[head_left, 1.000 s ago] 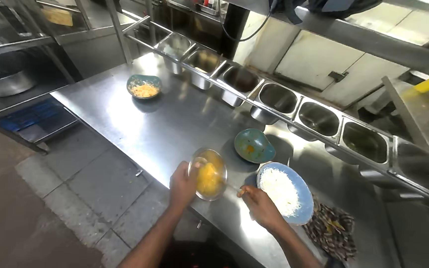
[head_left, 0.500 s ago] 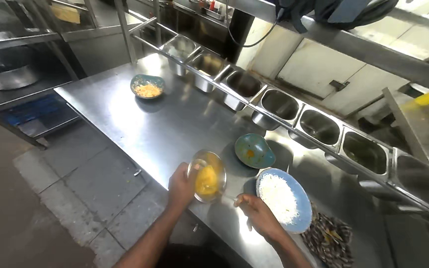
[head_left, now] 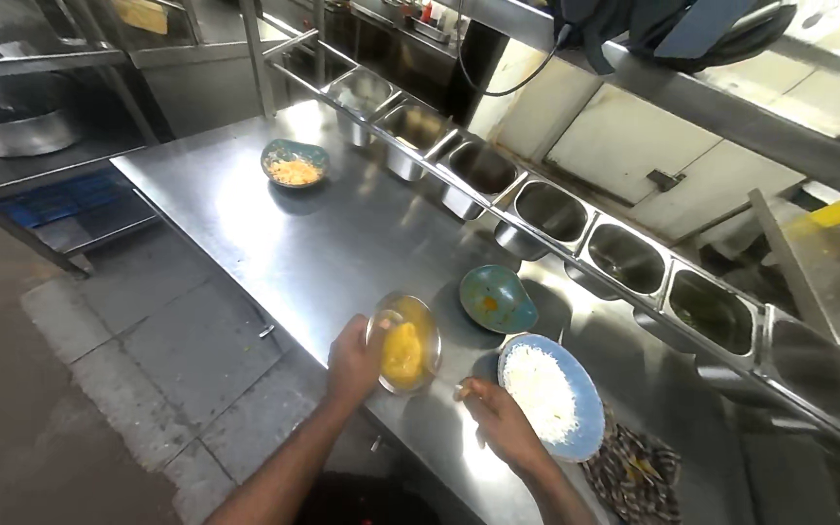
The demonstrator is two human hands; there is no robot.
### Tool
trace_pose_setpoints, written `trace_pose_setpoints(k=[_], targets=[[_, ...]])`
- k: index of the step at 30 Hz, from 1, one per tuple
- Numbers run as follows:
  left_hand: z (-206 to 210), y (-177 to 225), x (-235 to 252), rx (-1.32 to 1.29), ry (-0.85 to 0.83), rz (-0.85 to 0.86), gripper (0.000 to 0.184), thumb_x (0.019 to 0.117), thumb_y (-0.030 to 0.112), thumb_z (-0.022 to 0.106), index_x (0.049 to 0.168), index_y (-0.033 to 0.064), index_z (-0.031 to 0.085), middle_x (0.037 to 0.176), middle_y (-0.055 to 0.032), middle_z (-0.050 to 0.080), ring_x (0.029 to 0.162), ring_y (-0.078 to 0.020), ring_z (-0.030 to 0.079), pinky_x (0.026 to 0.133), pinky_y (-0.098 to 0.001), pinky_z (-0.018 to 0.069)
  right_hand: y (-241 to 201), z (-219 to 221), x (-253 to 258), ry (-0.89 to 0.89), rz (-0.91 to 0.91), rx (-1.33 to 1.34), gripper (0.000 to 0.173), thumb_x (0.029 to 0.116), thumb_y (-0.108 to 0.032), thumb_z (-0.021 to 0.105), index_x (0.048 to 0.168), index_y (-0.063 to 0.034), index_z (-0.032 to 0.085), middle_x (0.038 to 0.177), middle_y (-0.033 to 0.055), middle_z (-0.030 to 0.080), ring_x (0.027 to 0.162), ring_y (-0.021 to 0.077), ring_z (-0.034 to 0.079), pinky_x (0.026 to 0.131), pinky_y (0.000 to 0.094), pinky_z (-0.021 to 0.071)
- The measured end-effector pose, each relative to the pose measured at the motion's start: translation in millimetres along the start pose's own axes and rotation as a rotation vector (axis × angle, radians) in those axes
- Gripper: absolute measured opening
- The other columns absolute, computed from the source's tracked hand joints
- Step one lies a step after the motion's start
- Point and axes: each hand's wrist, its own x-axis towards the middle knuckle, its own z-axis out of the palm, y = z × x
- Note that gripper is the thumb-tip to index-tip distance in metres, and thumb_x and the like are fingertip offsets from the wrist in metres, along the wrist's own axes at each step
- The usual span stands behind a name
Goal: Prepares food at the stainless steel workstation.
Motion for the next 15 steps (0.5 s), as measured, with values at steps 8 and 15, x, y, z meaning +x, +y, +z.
trace_pose_setpoints(k=[8, 15], targets=[[0, 1, 0, 0.005, -0.006, -0.005, 0.032, 0.101, 0.039, 0.064, 0.086, 0.0112, 0.06, 0.063, -0.0025, 0.053, 0.055, -0.0179, 0.052, 0.056, -0.0403, 0.0479, 2, -2, 2, 0.054, 0.02, 0.073, 0.027, 0.1046, -0.022, 0.046, 0.109, -0.0075, 0.068, 0.077, 0.0029, 0.061, 0.05, 0.0138, 0.054, 0.047, 0.0327, 0.0497], [1, 0, 0, -0.01, -0.004, 0.006, 0.03, 0.1006, 0.037, 0.065, 0.086, 0.0115, 0.061, 0.063, -0.0021, 0.054, 0.055, -0.0172, 0.053, 0.056, -0.0396, 0.0484, 5, -11, 5, -0.057, 0.008, 0.102, 0.025, 0.1042, -0.022, 0.047, 0.109, -0.0087, 0.068, 0.082, 0.0019, 0.064, 0.05, 0.0121, 0.053, 0.046, 0.0311, 0.0489]])
